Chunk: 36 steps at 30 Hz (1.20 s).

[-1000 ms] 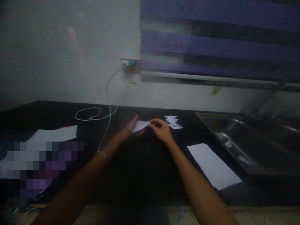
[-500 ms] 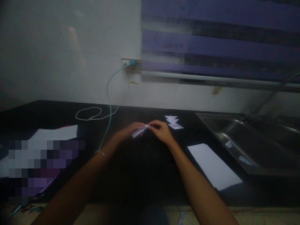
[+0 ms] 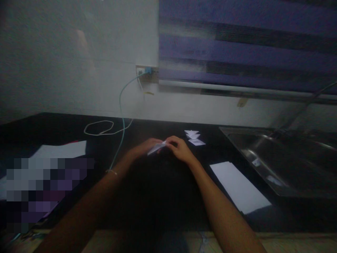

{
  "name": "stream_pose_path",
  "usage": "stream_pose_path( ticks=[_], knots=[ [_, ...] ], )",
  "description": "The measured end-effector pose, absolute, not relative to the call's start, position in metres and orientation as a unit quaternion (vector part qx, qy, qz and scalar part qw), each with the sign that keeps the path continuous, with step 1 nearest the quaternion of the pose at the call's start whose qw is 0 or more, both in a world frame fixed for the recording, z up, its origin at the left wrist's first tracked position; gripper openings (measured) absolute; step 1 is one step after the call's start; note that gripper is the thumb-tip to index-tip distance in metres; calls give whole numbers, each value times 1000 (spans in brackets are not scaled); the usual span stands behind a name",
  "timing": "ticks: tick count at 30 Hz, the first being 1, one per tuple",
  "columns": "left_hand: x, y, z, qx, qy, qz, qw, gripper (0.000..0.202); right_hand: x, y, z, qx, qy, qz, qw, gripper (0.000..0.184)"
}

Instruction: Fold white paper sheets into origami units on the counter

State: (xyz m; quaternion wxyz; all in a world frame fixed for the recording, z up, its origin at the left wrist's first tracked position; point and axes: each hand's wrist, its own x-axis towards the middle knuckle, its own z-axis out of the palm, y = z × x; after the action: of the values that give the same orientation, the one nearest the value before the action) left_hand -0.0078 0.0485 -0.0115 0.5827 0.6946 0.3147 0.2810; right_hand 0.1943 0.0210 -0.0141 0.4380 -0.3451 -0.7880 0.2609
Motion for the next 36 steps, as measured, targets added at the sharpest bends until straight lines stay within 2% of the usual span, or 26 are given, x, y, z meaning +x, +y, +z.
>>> stream_pose_path(
  ticks=[4, 9, 13, 18, 20, 25, 36],
  knots=[
    [-8, 48, -10, 710, 306, 246, 585, 62, 195, 22, -14, -340, -799, 237, 435, 12],
    [-8, 43, -9, 758, 311, 232, 524, 44, 194, 21, -15, -360, -793, 209, 445, 11],
    [-7, 38, -5, 770, 323, 230, 499, 44, 191, 22, -18, -384, -766, 242, 456, 10],
    [-8, 36, -3, 790, 306, 233, 477, 48, 190, 24, -20, -382, -699, 361, 486, 40],
    [-10, 37, -3, 799, 291, 243, 467, 49, 191, 25, -21, -389, -680, 390, 484, 44],
    [-10, 35, -2, 796, 297, 246, 466, 50, 192, 24, -19, -409, -664, 409, 474, 28],
    [-5, 37, -9, 768, 357, 329, 417, 42, 188, 24, -18, -402, -669, 379, 497, 24]
  ],
)
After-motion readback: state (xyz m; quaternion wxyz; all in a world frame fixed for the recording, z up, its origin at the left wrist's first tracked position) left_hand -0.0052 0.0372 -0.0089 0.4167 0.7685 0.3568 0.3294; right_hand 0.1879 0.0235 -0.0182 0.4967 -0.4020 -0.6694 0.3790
